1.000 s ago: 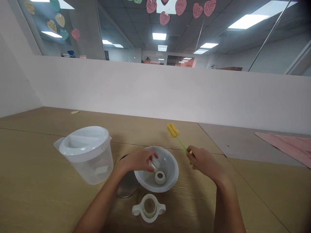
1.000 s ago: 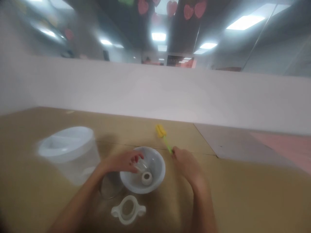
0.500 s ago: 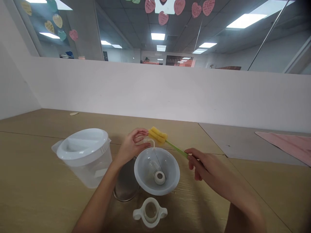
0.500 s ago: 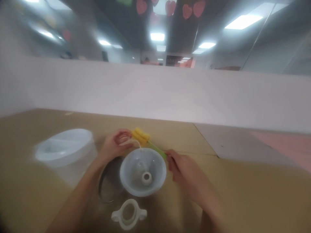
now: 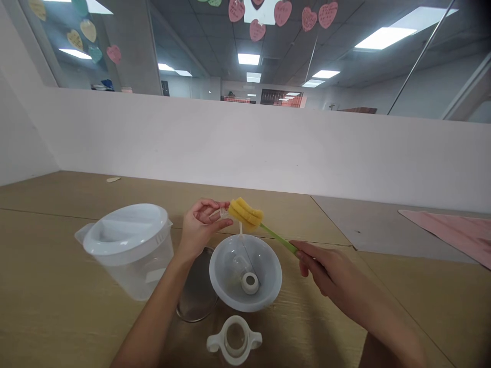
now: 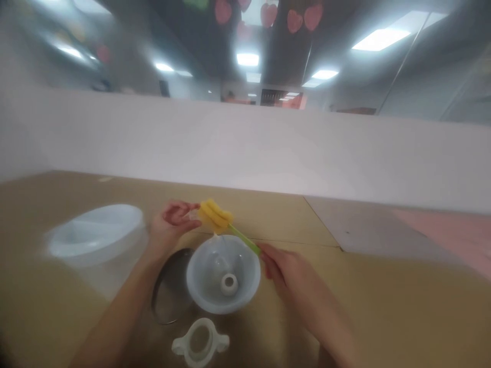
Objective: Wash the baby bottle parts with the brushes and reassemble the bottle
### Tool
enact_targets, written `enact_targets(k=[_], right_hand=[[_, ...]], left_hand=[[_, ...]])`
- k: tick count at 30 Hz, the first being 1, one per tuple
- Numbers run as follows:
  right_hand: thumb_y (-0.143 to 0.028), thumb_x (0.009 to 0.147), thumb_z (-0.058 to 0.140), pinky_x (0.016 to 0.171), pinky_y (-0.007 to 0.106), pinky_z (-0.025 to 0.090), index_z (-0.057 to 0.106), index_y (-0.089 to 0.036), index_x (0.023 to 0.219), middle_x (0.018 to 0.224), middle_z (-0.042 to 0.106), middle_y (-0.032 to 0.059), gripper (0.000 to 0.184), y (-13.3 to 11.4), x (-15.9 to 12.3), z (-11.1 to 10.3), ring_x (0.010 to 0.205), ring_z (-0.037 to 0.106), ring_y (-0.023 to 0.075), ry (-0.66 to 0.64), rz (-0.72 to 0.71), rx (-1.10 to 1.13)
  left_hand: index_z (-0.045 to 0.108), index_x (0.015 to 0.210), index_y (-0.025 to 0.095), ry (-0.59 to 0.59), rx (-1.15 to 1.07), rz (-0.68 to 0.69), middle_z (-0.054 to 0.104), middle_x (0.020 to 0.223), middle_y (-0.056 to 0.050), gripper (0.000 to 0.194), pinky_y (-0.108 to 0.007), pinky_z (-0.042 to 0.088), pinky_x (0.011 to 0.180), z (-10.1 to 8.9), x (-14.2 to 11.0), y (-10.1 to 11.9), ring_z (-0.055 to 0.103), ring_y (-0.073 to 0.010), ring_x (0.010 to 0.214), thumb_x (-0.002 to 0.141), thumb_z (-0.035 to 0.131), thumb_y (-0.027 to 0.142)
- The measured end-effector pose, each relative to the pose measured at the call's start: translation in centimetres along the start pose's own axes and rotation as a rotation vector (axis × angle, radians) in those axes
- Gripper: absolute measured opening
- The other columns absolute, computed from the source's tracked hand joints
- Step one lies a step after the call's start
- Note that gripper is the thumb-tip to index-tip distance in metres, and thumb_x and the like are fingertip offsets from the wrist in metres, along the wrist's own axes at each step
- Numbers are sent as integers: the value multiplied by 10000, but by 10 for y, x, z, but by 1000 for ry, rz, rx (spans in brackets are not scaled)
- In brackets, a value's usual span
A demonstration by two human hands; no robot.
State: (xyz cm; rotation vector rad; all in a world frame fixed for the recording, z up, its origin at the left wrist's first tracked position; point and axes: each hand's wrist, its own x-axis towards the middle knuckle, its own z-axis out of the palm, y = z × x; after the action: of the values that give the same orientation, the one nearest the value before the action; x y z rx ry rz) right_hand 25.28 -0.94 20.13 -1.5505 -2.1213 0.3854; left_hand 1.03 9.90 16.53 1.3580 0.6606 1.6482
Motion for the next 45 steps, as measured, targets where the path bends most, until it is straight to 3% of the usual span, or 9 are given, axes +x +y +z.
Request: enact_targets(k=[8, 13, 16, 19, 21, 26, 33, 39, 45], right_hand=[[-334, 914, 282, 485, 224, 389, 617, -238, 851, 575, 554, -7, 353, 10, -6, -3, 474, 505, 134, 64, 31, -118], [-333, 878, 323, 431, 245, 343, 644, -239, 892, 627, 610, 42, 335, 31, -7, -1, 498, 543, 176, 274, 280, -308], [-341, 881, 307, 436, 247, 358, 650, -216, 933, 587, 578, 35, 368, 27, -9, -4, 470, 509, 162, 341, 219, -262], [-359, 905, 295, 451, 231, 387, 650, -220, 983, 588, 561, 18, 390, 11, -14, -7, 462, 484, 136, 261, 42, -130], [-347, 917, 297, 455, 227, 398, 650, -227, 1012, 597, 562, 14, 385, 1, -17, -9, 463, 481, 131, 204, 9, -103], [-336, 922, 305, 446, 225, 404, 652, -240, 1021, 628, 588, 15, 373, -2, -16, -11, 458, 490, 127, 188, 51, -120], [-354, 908, 293, 467, 237, 406, 672, -234, 958, 552, 556, 11, 401, 16, -11, -6, 462, 503, 145, 235, 90, -155], [-372, 916, 326, 452, 222, 390, 666, -229, 993, 595, 562, 1, 377, 1, -19, -14, 478, 493, 125, 152, 28, -45], [-373, 921, 332, 464, 214, 401, 668, -228, 986, 573, 527, -16, 372, -1, -19, -17, 504, 496, 120, 102, 19, 41]], left_hand=[[511, 765, 175, -35, -53, -54, 690, 909, -42, 395, -303, 553, 785, 9, 0, -7, 636, -213, 990, 520, 820, 142], [543, 860, 183, -70, -59, -89, 689, 978, -63, 391, -301, 549, 756, 10, 1, -14, 640, -218, 973, 571, 806, 196], [559, 965, 194, -123, -42, -124, 682, 997, -64, 437, -287, 539, 771, 10, 0, -13, 630, -220, 1000, 598, 796, 201], [554, 1048, 218, -147, -41, -134, 651, 1074, -59, 483, -248, 535, 758, 10, -1, -13, 628, -196, 992, 622, 783, 205], [547, 1078, 228, -155, -46, -142, 627, 1116, -61, 487, -230, 535, 744, 11, -1, -15, 630, -183, 976, 644, 768, 222], [529, 1118, 228, -148, -41, -147, 596, 1182, -93, 511, -223, 533, 747, 11, 0, -22, 607, -208, 1036, 662, 756, 267], [515, 1142, 247, -93, -109, -82, 532, 1275, -91, 526, -338, 519, 895, 16, -3, -15, 544, -247, 1149, 672, 751, 257], [523, 1067, 238, -79, -41, -33, 522, 1264, -86, 471, -276, 551, 807, 23, -8, -8, 545, -243, 1147, 657, 752, 216], [524, 1042, 227, -52, -16, 45, 561, 1189, -77, 443, -290, 538, 847, 26, -9, -8, 598, -210, 1065, 659, 748, 216]])
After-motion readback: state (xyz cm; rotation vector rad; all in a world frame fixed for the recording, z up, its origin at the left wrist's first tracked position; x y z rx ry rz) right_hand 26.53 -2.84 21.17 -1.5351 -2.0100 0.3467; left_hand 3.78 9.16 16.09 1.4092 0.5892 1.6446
